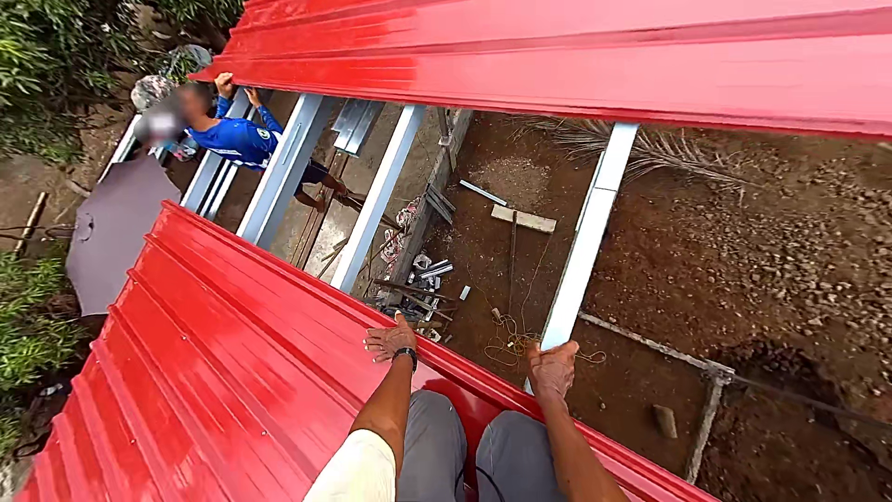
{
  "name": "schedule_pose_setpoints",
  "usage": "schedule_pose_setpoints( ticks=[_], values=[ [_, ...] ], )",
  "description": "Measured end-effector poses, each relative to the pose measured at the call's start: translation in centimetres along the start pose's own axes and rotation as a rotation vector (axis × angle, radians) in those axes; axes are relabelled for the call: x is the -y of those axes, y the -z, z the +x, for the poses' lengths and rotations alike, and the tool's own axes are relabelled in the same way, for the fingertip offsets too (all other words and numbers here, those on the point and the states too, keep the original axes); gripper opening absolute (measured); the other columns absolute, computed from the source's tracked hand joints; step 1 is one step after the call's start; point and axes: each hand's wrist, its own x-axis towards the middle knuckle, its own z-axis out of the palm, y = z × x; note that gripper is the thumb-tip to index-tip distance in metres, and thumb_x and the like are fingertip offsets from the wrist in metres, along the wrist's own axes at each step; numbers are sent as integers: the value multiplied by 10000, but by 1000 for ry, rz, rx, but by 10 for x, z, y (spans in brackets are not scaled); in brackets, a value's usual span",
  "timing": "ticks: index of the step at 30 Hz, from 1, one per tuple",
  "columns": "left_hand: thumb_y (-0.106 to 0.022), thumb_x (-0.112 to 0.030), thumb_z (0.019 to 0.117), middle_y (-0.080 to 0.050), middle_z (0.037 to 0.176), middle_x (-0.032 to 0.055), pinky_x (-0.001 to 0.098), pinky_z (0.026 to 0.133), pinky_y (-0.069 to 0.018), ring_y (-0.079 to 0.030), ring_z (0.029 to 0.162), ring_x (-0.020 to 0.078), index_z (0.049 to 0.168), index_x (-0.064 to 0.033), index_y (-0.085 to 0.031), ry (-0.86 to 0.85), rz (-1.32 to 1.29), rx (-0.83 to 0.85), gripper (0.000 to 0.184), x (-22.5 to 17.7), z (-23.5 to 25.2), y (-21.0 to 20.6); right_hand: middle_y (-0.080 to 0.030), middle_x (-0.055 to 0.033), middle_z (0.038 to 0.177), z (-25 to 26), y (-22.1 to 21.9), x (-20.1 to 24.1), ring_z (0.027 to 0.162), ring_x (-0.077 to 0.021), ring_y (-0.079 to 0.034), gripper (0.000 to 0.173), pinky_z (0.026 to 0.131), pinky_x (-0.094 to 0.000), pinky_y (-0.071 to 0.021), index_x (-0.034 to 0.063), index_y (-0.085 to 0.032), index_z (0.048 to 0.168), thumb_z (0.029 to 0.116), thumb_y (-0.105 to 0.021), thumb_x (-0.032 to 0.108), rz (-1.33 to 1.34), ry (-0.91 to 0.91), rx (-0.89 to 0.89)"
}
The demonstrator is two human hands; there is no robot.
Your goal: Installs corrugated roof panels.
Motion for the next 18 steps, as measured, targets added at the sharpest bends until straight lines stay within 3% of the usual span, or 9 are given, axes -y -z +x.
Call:
schedule_pose_setpoints(
  ticks=[7,11,15,18],
  values=[
    [-563,-795,820,-188,1654,285,760,1119,-238,-188,1538,448,1616,-15,-195,8,1,-31,1174,1,2,-7,-634,-291,1264,-1,-2,-1,1147,-451,-659,825,927,-631,-538,-3,-322,1499,899,-720,401,-2,31,-24],
    [-474,-755,921,-142,1676,271,736,1162,-199,-162,1554,431,1607,-1,-227,1,58,111,1050,-10,-14,27,-624,-296,1280,-3,2,1,1152,-450,-659,849,937,-626,-534,-7,-292,1513,895,-710,397,-3,34,-27],
    [-571,-806,809,-158,1670,269,752,1135,-211,-157,1551,430,1628,-31,-166,30,22,-10,1198,0,4,-10,-621,-295,1293,-3,2,2,1170,-451,-650,834,942,-626,-531,-4,-311,1507,897,-711,398,-5,19,-24],
    [-581,-795,813,-134,1678,263,756,1140,-189,-127,1558,432,1628,-33,-172,36,17,13,1188,-4,1,-5,-615,-293,1302,0,2,2,1177,-448,-645,830,946,-623,-529,8,-310,1507,900,-714,405,-3,12,-34]
  ],
)
